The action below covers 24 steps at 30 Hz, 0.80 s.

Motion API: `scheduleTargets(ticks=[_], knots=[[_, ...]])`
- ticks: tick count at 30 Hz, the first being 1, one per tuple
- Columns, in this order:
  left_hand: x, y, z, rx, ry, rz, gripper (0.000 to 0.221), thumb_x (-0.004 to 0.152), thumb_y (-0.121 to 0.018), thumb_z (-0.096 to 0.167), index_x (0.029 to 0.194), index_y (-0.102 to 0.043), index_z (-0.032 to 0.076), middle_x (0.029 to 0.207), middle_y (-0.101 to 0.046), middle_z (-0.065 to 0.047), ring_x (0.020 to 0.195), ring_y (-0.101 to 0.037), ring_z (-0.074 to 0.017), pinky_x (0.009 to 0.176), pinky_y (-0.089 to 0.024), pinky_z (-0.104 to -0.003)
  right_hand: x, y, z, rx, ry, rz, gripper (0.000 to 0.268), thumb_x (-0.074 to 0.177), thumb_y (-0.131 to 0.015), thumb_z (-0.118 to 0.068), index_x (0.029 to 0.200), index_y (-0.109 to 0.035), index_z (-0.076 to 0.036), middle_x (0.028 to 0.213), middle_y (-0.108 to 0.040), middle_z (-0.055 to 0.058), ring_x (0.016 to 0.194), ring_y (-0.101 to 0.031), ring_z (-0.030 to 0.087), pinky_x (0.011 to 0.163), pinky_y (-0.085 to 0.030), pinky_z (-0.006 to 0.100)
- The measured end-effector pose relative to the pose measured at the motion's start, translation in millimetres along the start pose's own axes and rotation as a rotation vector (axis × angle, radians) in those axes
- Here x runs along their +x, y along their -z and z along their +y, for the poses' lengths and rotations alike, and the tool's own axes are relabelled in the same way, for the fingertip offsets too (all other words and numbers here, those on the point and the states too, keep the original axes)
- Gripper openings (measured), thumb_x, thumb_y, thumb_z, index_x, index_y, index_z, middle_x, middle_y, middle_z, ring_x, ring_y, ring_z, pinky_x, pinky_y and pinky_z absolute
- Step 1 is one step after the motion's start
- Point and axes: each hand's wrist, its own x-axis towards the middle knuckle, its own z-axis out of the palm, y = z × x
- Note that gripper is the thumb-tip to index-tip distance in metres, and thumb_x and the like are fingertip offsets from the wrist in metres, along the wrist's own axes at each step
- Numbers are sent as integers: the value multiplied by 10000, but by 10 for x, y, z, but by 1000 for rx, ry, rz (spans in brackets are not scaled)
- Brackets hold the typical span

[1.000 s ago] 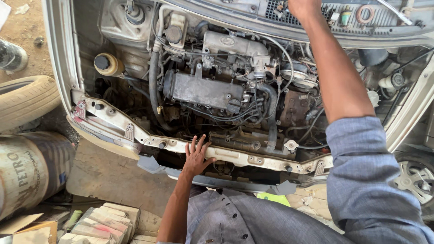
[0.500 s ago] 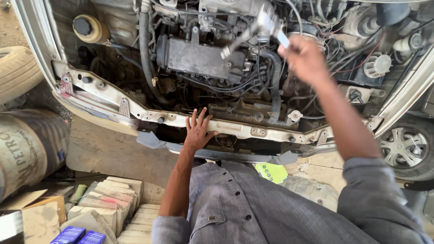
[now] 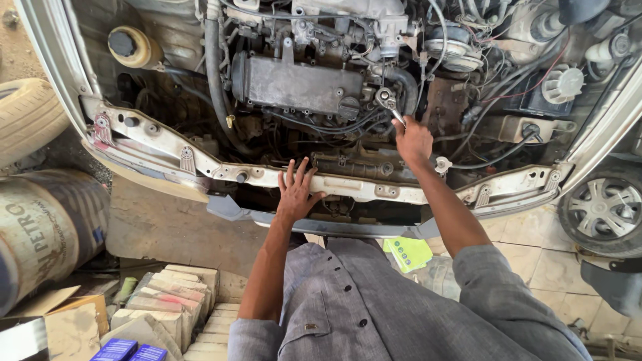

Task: The person works on a car engine by hand and using tools, reaching into the engine bay to manipulate wires, hoses, and mechanical parts before using a socket wrench to tighten bolts on a metal component.

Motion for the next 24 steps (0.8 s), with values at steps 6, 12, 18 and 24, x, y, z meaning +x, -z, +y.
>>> scheduleTargets(ticks=[6, 12, 18, 24], knots=[[7, 13, -6, -1, -5, -18, 768, 914, -655, 617, 1501, -482, 153, 1689, -239, -92, 1559, -133, -434, 1165, -144, -722, 46, -173, 10, 27, -65, -1, 362, 1039, -619, -422, 1018, -693, -68, 869, -716, 234, 822, -686, 480, 718, -534, 580], [1, 27, 12, -12, 14, -33, 770, 919, -649, 616, 1511, -477, 153, 1695, -238, -84, 1562, -134, -428, 1177, -141, -717, 51, -204, 19, 17, -54, 11, 349, 1036, -613, -392, 1012, -670, -49, 877, -713, 247, 810, -681, 491, 705, -534, 583], [10, 48, 28, -26, 27, -49, 782, 911, -640, 625, 1510, -473, 150, 1692, -231, -80, 1559, -125, -425, 1178, -125, -714, -65, -199, 27, -35, -25, -88, 327, 1072, -584, -363, 1021, -648, -47, 816, -709, 247, 768, -689, 475, 664, -547, 562], [0, 44, 25, -19, 22, -33, 788, 914, -639, 628, 1515, -476, 144, 1690, -238, -80, 1564, -124, -419, 1182, -122, -711, -158, -398, 115, -137, 201, -56, 271, 1063, -595, -311, 1029, -629, -44, 870, -726, 209, 722, -712, 424, 618, -575, 521]])
